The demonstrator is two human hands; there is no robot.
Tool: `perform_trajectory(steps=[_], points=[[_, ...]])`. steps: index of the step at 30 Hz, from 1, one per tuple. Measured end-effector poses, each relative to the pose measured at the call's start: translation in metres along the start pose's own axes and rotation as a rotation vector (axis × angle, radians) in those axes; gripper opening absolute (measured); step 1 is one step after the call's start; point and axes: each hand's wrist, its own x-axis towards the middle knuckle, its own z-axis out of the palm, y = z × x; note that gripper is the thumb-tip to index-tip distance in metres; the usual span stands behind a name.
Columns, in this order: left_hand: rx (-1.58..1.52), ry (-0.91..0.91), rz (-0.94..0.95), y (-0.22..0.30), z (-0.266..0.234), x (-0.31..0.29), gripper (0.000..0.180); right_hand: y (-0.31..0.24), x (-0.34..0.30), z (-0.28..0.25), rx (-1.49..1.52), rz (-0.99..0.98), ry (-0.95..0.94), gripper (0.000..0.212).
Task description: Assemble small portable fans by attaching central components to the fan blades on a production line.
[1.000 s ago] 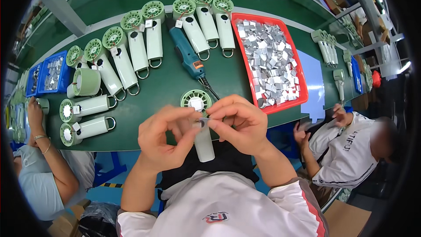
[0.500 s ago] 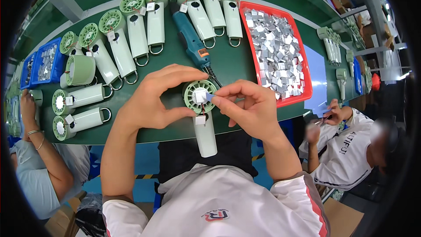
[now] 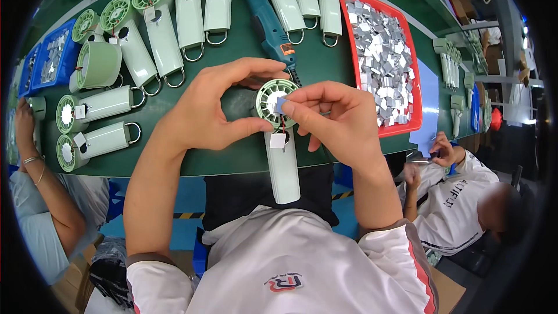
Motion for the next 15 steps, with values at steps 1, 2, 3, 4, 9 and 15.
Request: perform_trajectory(steps=[1,2,3,4,9,15], points=[[0.004,-0.004,0.007,0.0,0.0,0.0,0.084,-0.001,0.0,0.001,-0.003,0.01,0.01,0.019],[0.009,-0.008,0.014,0.0,0.0,0.0,0.084,-0.002,0.001,0.001,-0.007,0.021,0.02,0.019],[0.007,-0.005,0.012,-0.002,0.001,0.0,0.084,-0.003,0.001,0.002,-0.009,0.023,0.018,0.019],[0.006,0.029,0.046,-0.004,0.003,0.0,0.08,-0.005,0.001,0.002,-0.016,0.029,0.019,0.018],[-0.013,0.067,0.076,-0.005,0.004,0.0,0.076,-0.012,0.002,0.001,-0.047,0.028,-0.008,0.018],[-0.005,0.07,0.069,-0.005,0.005,0.0,0.076,-0.018,0.004,0.001,-0.145,0.059,-0.02,0.017]])
